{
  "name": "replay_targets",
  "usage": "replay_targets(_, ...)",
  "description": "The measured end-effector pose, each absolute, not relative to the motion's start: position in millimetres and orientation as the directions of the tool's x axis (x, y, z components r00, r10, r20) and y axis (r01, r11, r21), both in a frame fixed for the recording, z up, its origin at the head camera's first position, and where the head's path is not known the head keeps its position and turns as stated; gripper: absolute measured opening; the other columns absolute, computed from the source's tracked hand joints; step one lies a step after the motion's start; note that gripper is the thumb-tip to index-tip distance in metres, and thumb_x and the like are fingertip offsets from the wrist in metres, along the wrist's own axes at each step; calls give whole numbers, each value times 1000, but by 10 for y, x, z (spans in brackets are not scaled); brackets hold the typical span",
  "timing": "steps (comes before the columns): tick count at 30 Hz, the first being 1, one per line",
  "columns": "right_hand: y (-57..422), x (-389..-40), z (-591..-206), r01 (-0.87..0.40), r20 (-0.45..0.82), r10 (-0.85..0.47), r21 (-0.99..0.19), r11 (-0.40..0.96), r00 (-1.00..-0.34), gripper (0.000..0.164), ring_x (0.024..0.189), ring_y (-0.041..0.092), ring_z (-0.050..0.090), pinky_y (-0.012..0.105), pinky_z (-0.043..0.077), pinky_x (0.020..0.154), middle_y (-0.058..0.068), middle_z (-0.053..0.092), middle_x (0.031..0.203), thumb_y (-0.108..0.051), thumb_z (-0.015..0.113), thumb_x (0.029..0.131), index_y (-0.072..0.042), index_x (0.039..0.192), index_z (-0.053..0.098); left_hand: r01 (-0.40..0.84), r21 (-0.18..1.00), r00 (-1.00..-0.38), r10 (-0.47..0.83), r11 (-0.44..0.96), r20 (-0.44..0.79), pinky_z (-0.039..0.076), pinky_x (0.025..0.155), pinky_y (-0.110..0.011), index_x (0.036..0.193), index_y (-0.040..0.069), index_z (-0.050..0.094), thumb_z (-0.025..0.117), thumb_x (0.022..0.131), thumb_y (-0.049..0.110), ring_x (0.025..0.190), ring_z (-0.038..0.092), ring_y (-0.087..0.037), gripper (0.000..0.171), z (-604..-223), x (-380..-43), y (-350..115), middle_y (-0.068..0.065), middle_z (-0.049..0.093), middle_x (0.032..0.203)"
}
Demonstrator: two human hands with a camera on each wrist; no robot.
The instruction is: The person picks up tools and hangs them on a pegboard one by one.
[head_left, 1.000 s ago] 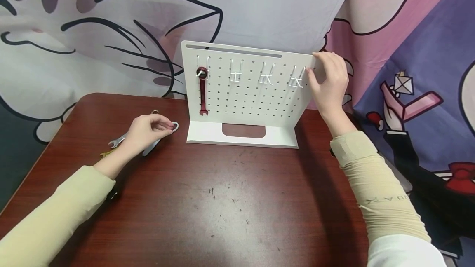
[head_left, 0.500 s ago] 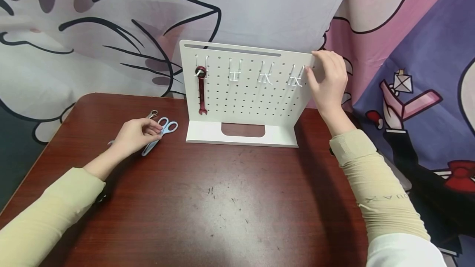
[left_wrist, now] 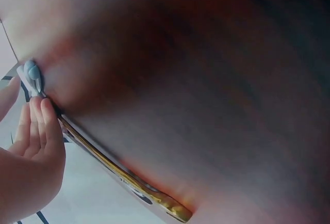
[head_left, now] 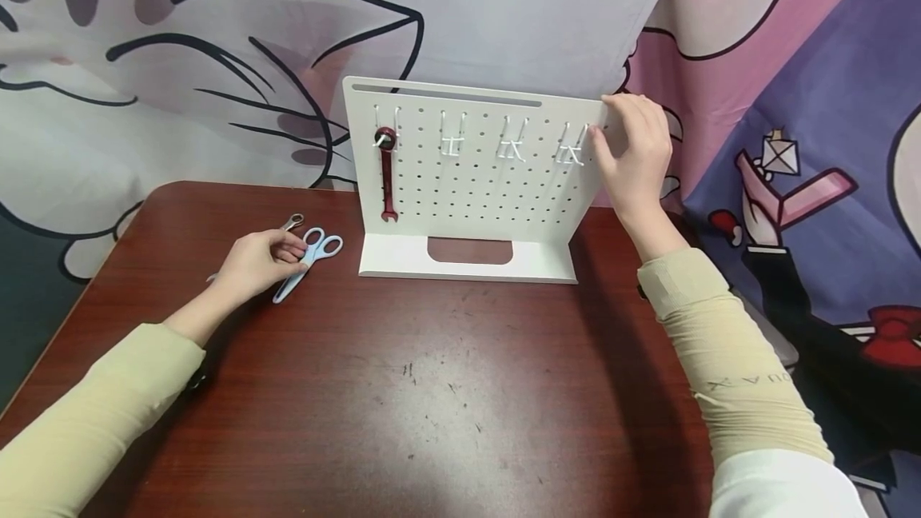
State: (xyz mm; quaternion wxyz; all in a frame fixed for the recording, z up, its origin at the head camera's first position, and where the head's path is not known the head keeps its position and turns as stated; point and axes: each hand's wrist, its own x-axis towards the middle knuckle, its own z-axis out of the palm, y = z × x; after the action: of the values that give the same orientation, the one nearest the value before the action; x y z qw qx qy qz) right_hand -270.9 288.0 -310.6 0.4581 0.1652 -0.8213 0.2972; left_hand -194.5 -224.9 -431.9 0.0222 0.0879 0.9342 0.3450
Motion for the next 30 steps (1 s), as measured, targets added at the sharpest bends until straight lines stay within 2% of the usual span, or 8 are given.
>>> replay_targets(8, 2858, -2709, -3103, -539, 849, 2, -337, 772, -528, 30, 127, 35, 64, 35, 40, 123, 17, 76, 125, -8, 76, 94, -3, 124, 75, 181, 643, -979, 196, 744, 49, 46, 66, -5, 113, -6, 75, 86, 86, 5, 73, 59, 10, 32, -4348, -1904, -2278, -22, 79, 103)
replay_targets(10, 2858, -2708, -3101, -539, 850, 0, -335, 773, -527, 30, 127, 35, 64, 35, 40, 124, 17, 76, 125, -8, 76, 94, -3, 124, 75, 189, 643, -978, 201, 742, 56, 47, 66, -5, 113, -7, 75, 87, 85, 5, 74, 63, 5, 33, -4360, -1895, -2277, -22, 79, 103)
replay_targets(13, 2861, -2708, -3101, -538, 850, 1, -335, 773, -527, 31, 127, 35, 64, 36, 40, 123, 17, 76, 125, -8, 76, 94, -3, 124, 75, 201, 637, -976, 209, 744, 64, 47, 67, -5, 114, -7, 74, 88, 83, 3, 80, 71, -11, 35, -4376, -1890, -2268, -22, 79, 103)
replay_targets(17, 2870, -2711, -3109, -538, 851, 6, -338, 772, -526, 31, 126, 35, 64, 36, 40, 123, 17, 76, 124, -8, 77, 93, -3, 124, 76, 211, 617, -973, 220, 758, 63, 47, 68, -6, 115, -6, 74, 88, 82, 3, 88, 75, -29, 37, -4396, -1889, -2254, -22, 79, 105)
replay_targets(30, 2879, -2729, -3116, -534, 850, 13, -343, 773, -527, 30, 127, 35, 64, 36, 40, 123, 17, 76, 125, -8, 77, 93, -4, 124, 76, 215, 615, -971, 235, 758, 50, 46, 69, -6, 117, -8, 74, 86, 82, 0, 88, 74, -31, 38, -4399, -1888, -2231, -22, 79, 103)
